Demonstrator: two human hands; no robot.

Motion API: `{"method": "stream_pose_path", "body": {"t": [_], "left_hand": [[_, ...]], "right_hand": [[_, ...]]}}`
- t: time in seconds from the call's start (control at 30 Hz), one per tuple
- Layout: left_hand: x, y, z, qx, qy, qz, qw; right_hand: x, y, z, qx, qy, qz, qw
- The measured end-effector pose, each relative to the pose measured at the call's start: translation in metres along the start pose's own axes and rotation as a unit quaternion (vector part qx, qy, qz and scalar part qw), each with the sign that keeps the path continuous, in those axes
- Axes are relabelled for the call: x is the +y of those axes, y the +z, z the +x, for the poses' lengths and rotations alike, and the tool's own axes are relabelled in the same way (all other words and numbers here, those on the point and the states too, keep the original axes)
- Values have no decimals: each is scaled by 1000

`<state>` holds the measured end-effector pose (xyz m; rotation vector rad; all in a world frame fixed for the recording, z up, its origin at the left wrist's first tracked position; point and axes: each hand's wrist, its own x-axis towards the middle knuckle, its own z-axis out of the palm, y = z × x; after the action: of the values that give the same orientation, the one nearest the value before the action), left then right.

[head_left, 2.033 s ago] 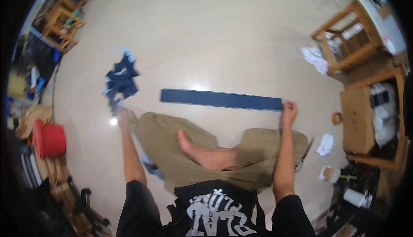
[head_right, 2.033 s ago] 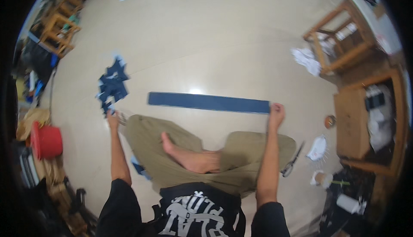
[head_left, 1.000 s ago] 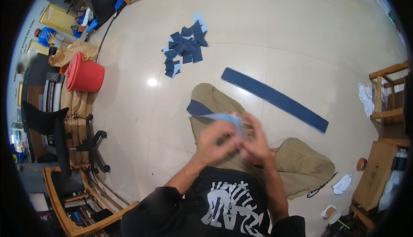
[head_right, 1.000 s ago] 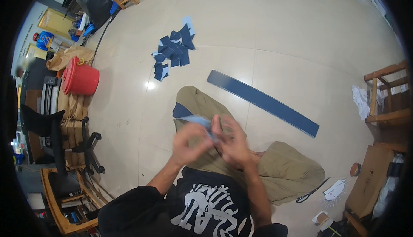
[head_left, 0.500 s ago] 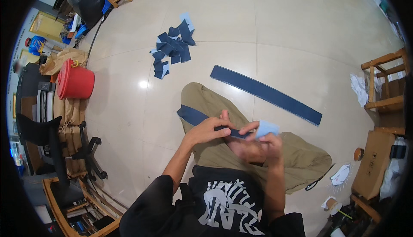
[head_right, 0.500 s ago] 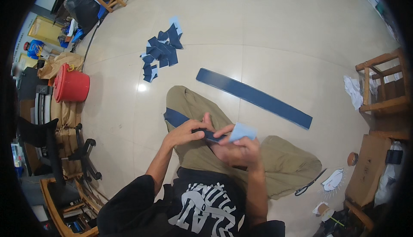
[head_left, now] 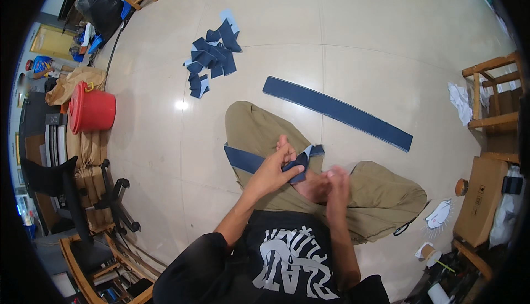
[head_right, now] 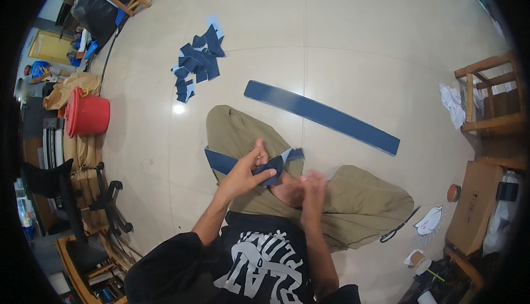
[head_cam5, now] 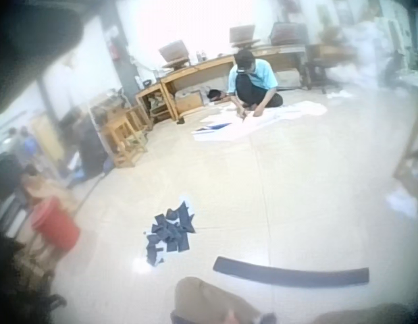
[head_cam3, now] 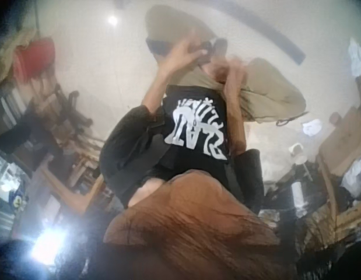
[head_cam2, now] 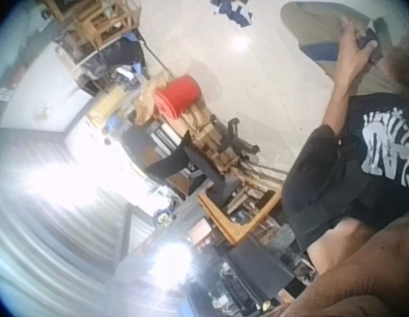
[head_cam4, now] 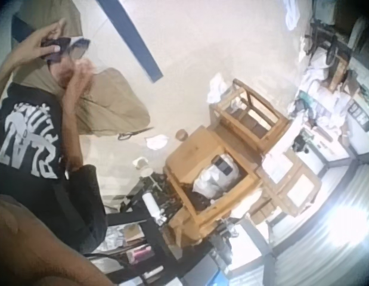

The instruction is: The person sits on the floor and repeatedly folds small blue fabric pieces in half, stacking them on a long blue strip. The person handles the fabric pieces one at a time and places them in a pile.

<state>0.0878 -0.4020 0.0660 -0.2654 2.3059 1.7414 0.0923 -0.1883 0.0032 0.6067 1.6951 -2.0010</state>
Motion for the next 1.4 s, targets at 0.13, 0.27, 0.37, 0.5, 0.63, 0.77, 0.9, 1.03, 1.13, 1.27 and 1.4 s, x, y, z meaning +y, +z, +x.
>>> {"method": "stream_pose_path", "body": {"t": [0.13, 0.27, 0.37, 0.5, 0.63, 0.77, 0.9, 1.03, 1.13, 1.27, 1.4], "left_hand": [[34, 18, -5, -64, -66, -125, 988], [56, 11, -11, -115, -105, -54, 986], [63, 0, -12, -132, -107, -107, 980], [61, -16, -10, -200, -146, -127, 960], [44, -38, -9, -262, -159, -117, 945], [9, -63, 7, -224, -158, -41, 961], [-14, -97, 44, -142, -148, -26, 978], [-29, -124, 121, -43, -42, 110, 992], [-65, -137, 174, -24, 17, 161, 987], [-108, -142, 216, 7, 91, 210, 974], [-139, -140, 231, 83, 63, 106, 989]], "right_hand": [[-1, 21, -29, -246, 149, 298, 910], [0, 19, -11, -192, 44, 229, 953], [-58, 7, 9, -168, 38, 252, 952], [-97, -35, 34, -76, -84, 380, 918], [-118, -96, 50, -61, -187, 447, 872], [-112, -152, 63, -80, -241, 449, 857], [-110, -182, 73, -25, -224, 399, 889], [-118, -213, 111, 98, -232, 192, 949], [-122, -228, 148, 119, -204, -9, 972], [-105, -230, 180, 148, -188, -90, 967], [-77, -236, 202, 144, -204, -157, 955]]}}
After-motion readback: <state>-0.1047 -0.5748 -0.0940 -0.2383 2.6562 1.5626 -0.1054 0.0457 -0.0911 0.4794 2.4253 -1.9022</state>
